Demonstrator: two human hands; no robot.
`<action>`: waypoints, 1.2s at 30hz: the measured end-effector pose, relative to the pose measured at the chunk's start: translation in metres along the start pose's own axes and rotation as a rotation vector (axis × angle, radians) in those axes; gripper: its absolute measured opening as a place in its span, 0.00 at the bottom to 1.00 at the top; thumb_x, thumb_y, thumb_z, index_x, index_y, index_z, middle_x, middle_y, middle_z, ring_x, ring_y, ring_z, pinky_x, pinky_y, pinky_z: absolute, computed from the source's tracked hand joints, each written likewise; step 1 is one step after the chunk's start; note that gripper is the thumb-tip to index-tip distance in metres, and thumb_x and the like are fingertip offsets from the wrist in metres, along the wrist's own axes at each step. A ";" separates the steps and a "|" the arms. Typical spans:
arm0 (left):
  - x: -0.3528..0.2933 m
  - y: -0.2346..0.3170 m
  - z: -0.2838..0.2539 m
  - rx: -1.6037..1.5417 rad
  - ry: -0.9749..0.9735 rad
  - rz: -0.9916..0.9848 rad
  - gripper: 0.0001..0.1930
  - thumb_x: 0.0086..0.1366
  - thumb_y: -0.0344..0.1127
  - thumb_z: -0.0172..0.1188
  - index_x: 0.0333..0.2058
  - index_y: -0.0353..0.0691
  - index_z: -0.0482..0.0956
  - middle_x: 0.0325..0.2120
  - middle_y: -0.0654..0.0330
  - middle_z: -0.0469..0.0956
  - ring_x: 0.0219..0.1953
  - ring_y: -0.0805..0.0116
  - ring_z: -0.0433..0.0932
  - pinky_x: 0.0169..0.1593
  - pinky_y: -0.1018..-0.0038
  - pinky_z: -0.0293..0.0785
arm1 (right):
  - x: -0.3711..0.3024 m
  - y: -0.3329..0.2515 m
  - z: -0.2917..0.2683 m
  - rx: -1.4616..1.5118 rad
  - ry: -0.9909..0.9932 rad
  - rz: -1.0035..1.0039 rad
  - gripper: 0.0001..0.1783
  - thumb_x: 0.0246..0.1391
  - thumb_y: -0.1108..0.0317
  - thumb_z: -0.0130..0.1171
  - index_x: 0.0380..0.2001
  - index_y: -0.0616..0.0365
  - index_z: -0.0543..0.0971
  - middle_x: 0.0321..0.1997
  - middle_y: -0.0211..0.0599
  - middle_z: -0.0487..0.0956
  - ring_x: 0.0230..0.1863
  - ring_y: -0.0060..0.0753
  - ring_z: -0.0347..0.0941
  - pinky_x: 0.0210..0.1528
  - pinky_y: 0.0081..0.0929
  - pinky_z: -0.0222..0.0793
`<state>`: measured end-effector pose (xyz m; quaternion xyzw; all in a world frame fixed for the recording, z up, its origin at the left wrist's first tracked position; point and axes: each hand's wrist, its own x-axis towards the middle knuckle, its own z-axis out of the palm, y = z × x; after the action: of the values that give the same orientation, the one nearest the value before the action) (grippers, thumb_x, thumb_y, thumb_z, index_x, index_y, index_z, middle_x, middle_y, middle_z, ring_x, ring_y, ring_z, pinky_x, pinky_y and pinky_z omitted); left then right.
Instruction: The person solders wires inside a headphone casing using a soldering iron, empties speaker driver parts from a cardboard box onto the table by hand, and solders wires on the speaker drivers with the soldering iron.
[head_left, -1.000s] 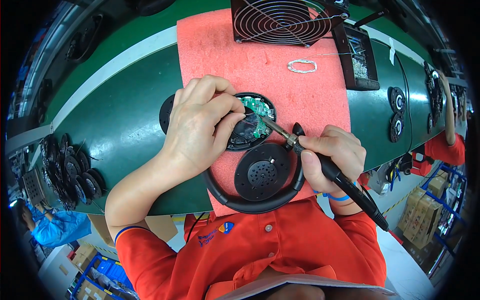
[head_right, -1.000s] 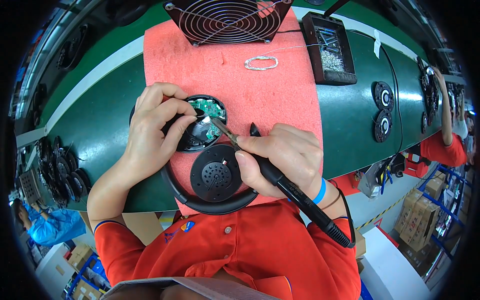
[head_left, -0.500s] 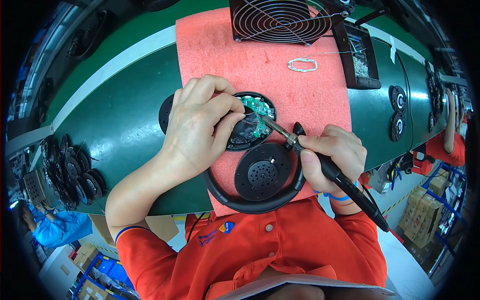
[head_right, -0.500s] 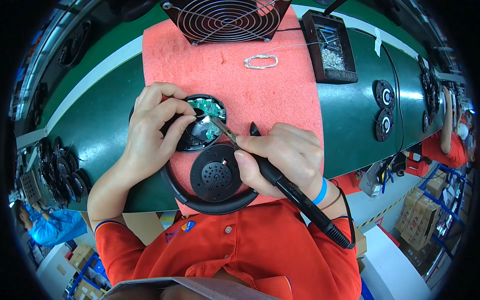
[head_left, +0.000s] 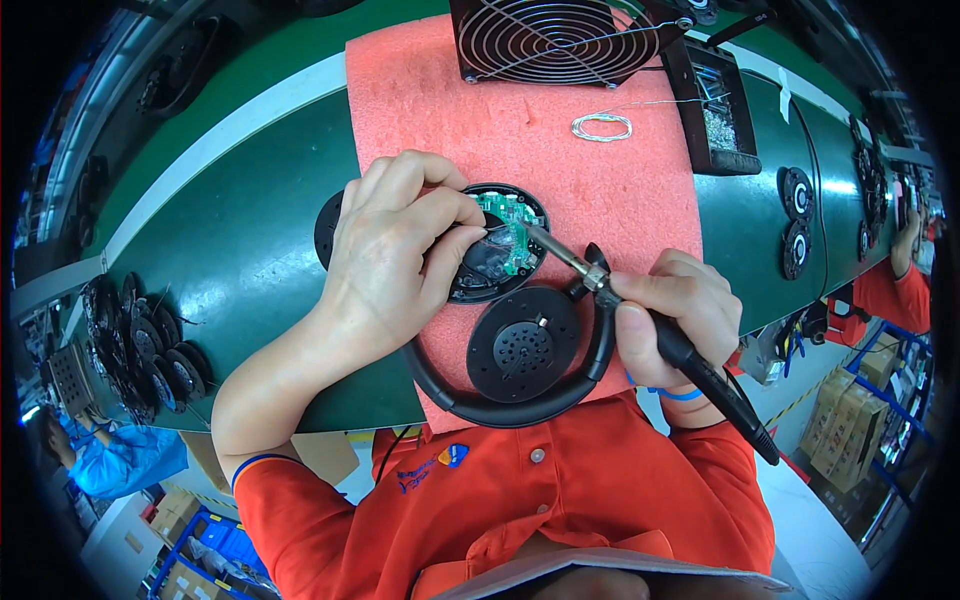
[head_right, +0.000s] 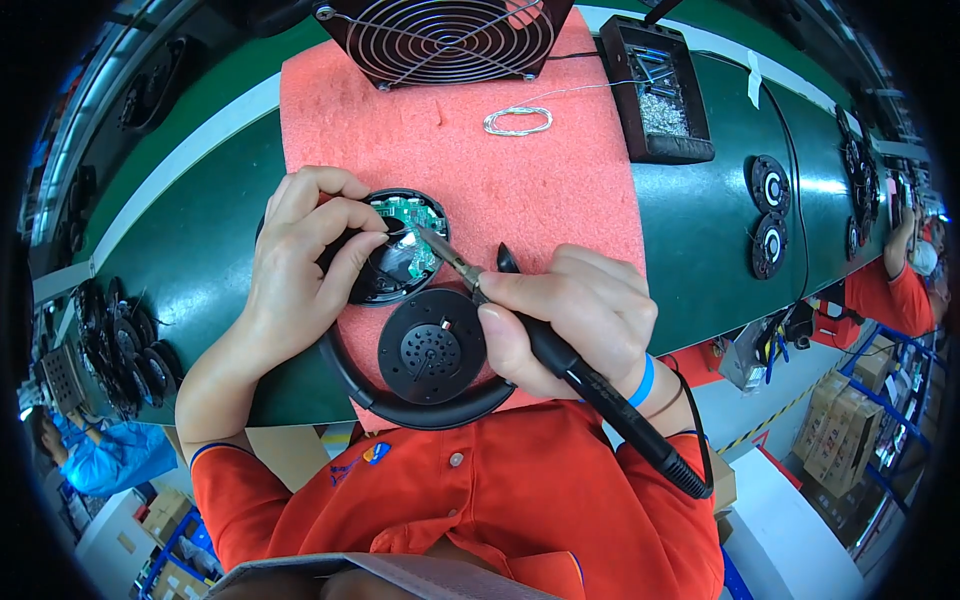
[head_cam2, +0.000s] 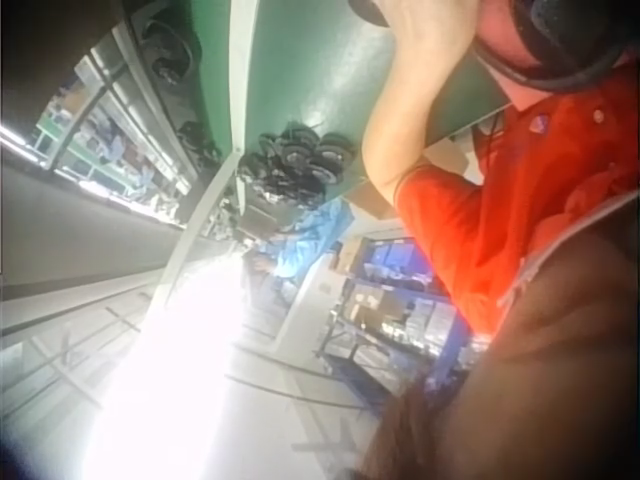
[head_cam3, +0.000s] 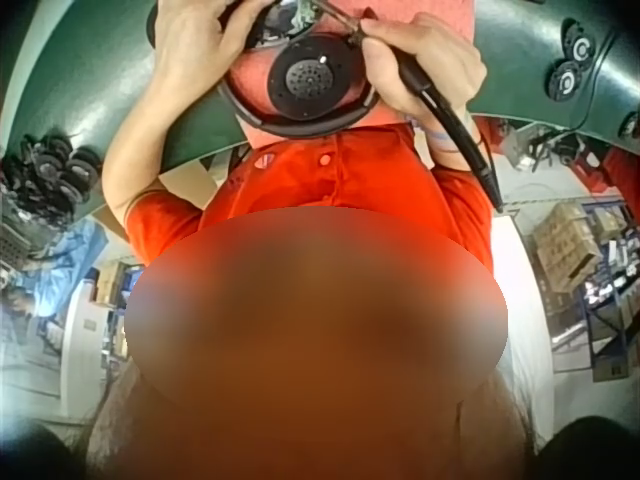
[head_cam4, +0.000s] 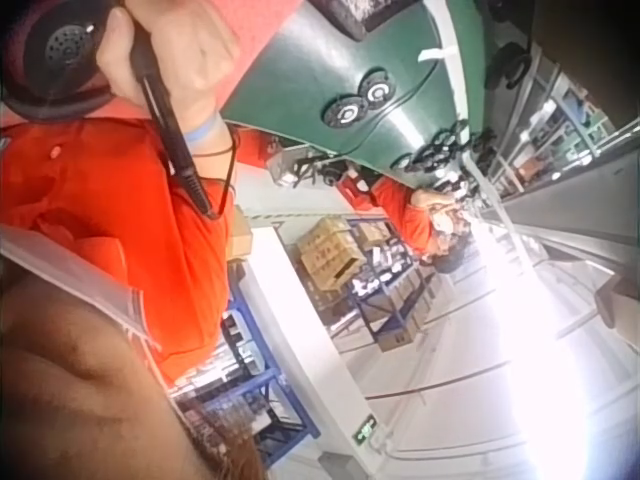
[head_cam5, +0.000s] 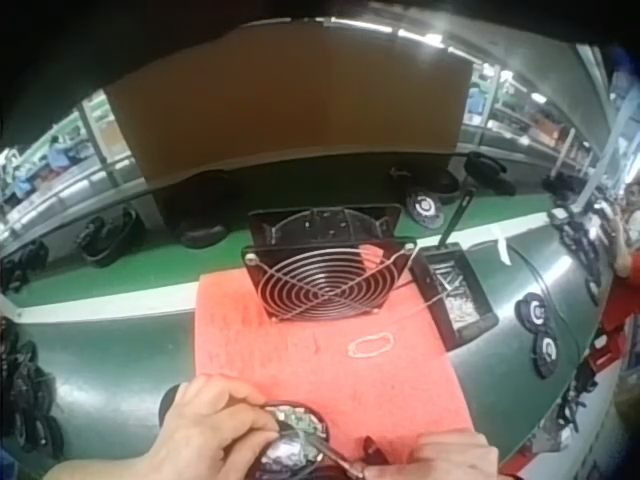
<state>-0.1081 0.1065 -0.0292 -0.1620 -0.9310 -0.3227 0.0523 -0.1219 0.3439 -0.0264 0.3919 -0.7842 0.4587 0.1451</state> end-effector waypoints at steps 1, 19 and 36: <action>0.000 0.000 0.000 0.002 -0.002 0.003 0.05 0.50 0.27 0.61 0.27 0.37 0.77 0.35 0.56 0.71 0.40 0.58 0.71 0.45 0.68 0.65 | 0.000 0.000 -0.001 -0.001 0.016 0.005 0.08 0.44 0.70 0.60 0.25 0.65 0.75 0.14 0.35 0.72 0.11 0.27 0.61 0.14 0.22 0.55; 0.005 0.006 0.011 0.119 0.067 0.140 0.09 0.43 0.26 0.64 0.26 0.40 0.77 0.31 0.60 0.71 0.38 0.60 0.68 0.42 0.69 0.62 | 0.000 0.000 -0.006 0.025 0.089 0.003 0.10 0.36 0.74 0.64 0.27 0.64 0.78 0.12 0.33 0.71 0.10 0.27 0.63 0.12 0.21 0.56; 0.007 0.006 0.011 -0.083 0.090 0.032 0.08 0.41 0.23 0.60 0.24 0.37 0.74 0.29 0.57 0.70 0.36 0.59 0.69 0.40 0.70 0.66 | 0.000 0.001 -0.006 0.023 0.115 -0.022 0.09 0.38 0.73 0.64 0.27 0.63 0.78 0.12 0.32 0.71 0.10 0.26 0.63 0.12 0.21 0.56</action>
<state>-0.1131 0.1198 -0.0331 -0.1644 -0.9108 -0.3671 0.0925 -0.1234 0.3489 -0.0237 0.3749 -0.7649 0.4881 0.1904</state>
